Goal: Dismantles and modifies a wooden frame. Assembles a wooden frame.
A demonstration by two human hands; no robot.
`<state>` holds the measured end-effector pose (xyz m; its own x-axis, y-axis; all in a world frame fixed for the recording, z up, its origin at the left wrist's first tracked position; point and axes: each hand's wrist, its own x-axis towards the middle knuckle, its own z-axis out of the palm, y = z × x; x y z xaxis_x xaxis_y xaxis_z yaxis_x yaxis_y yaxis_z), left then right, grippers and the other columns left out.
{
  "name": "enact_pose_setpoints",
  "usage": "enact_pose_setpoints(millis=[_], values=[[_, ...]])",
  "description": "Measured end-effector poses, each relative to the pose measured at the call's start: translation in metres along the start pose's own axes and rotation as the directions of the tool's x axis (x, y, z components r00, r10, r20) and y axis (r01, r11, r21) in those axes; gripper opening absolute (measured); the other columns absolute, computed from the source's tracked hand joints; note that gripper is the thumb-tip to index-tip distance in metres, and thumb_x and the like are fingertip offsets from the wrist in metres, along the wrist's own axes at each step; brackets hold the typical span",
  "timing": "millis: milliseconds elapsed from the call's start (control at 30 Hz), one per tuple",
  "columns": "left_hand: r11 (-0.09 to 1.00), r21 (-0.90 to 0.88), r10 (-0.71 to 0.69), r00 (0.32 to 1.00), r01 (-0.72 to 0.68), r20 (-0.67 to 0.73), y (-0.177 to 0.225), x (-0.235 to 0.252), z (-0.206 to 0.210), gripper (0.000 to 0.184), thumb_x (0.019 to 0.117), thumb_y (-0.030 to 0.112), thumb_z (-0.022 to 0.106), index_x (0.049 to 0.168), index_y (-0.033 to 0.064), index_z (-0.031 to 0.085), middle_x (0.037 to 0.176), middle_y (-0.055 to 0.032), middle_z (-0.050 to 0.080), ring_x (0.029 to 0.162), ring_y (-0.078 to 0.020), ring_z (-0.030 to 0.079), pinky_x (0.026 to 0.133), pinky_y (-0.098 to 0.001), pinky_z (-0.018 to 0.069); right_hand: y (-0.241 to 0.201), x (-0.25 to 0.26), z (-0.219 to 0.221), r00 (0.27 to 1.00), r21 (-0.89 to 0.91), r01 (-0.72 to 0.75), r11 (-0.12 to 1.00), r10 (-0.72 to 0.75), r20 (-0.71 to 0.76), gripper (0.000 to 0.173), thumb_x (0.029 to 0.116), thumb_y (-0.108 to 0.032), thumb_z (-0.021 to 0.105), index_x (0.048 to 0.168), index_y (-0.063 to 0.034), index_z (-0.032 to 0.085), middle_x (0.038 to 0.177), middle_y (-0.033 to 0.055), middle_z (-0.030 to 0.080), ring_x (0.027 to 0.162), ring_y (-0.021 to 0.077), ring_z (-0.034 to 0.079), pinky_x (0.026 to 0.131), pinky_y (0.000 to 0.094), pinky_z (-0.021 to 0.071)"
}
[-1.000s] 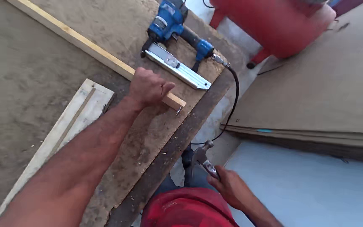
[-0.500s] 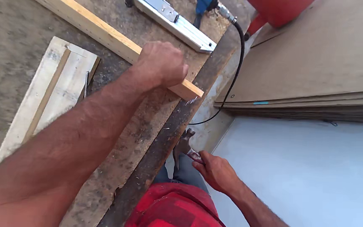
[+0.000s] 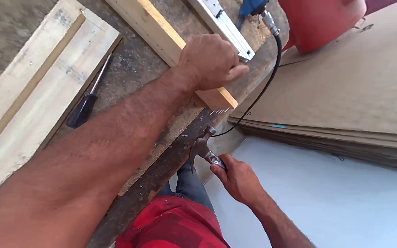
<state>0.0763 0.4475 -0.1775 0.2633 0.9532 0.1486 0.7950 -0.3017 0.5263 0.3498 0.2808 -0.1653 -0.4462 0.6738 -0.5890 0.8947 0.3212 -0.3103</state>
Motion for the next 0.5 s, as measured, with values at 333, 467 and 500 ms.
enact_pose_setpoints(millis=[333,467,500], values=[[0.142,-0.927,-0.662,0.729,0.348,0.172,0.098,-0.243,0.03,0.035,0.0991,0.035,0.059,0.122,0.01,0.067,0.114,-0.0058,0.073,0.099,-0.0207,0.072,0.084,-0.0428,0.064,-0.059,-0.012,-0.02,0.94,0.368,0.274,0.888,-0.167,-0.296,0.038,0.1067,-0.035,0.051,0.126,-0.0044,0.062,0.09,0.0024,0.068,0.071,0.0076,0.064,0.063,0.0293,0.0595],[-0.221,-0.968,-0.703,0.707,-0.119,0.073,0.145,-0.214,0.058,0.057,0.1055,0.051,0.049,0.143,0.0076,0.052,0.132,-0.0124,0.067,0.122,-0.0261,0.065,0.104,-0.0451,0.0544,-0.075,0.016,-0.038,0.878,0.073,0.472,0.879,-0.462,-0.122,0.042,0.1053,-0.028,0.054,0.139,-0.0037,0.058,0.116,0.0114,0.069,0.105,0.022,0.069,0.088,0.0425,0.0601],[-0.24,-0.946,-0.811,0.581,-0.22,0.071,0.142,-0.201,0.06,0.043,0.1092,0.039,0.043,0.131,0.0048,0.057,0.117,-0.0152,0.072,0.112,-0.03,0.07,0.098,-0.0487,0.0576,-0.074,0.022,-0.053,0.832,-0.054,0.548,0.835,-0.55,-0.068,0.038,0.1062,-0.031,0.052,0.135,-0.008,0.064,0.112,0.0083,0.071,0.104,0.0221,0.069,0.087,0.0425,0.0591]])
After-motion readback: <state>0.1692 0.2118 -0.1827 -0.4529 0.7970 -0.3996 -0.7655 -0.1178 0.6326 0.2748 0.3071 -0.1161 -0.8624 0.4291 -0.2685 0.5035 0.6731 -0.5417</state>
